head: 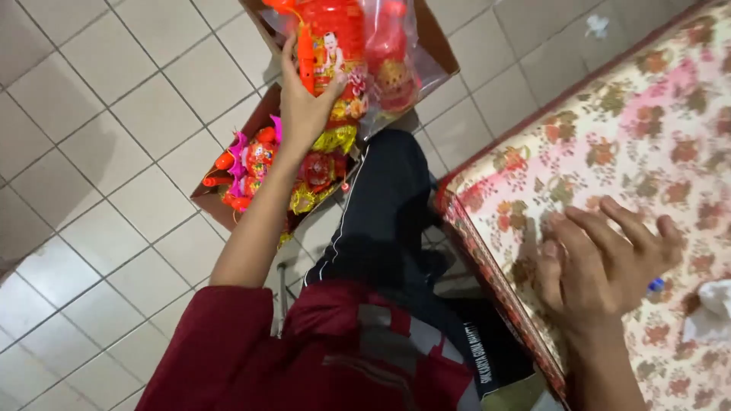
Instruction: Assembling decorative lanterns by attaching handles and placing them into plastic bags.
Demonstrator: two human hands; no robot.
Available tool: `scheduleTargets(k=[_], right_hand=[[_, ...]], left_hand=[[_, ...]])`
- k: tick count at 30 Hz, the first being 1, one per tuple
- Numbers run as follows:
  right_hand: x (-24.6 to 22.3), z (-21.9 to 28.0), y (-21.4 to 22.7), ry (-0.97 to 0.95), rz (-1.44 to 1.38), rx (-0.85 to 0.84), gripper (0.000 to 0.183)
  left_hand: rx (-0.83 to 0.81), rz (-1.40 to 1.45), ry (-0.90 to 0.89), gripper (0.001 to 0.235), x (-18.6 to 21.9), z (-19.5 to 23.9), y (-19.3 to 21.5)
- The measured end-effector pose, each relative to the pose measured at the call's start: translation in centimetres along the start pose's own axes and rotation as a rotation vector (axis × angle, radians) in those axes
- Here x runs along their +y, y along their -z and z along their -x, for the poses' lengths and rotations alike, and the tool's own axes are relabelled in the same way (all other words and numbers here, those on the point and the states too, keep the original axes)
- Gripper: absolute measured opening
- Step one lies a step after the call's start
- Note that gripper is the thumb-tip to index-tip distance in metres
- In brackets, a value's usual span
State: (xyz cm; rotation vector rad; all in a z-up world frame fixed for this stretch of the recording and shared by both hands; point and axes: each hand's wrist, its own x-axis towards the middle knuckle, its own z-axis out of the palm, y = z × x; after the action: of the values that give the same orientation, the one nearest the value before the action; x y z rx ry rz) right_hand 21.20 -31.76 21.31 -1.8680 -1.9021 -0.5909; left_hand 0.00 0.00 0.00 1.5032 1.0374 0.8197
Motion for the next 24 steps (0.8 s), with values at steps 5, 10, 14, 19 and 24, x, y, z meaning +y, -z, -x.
scheduleTargets(k=[5, 10, 14, 19, 24], right_hand=[[0.1, 0.2, -0.7, -0.070, -0.026, -0.043, 0.016], [0.8, 0.8, -0.8, -0.137, -0.001, -0.157, 0.013], [-0.5, -1.8, -0.4, -0.136, -0.003, -0.199, 0.009], [-0.3, -1.6, -1.2, -0.122, -0.025, -0.103, 0.006], [0.3, -0.3, -1.9, -0.055, -0.071, -0.011, 0.013]], left_hand=[[0.167, -0.027, 0.079, 0.090, -10.1, -2.6, -5.4], [0.257, -0.130, 0.304, 0.100, -13.6, -5.4, -7.9], [0.278, -0.126, 0.215, 0.101, -16.9, -7.5, -8.4], [0.226, -0.358, 0.295, 0.103, -16.2, -7.9, -8.4], [0.316, -0.091, 0.261, 0.106, -16.8, -7.3, -7.3]])
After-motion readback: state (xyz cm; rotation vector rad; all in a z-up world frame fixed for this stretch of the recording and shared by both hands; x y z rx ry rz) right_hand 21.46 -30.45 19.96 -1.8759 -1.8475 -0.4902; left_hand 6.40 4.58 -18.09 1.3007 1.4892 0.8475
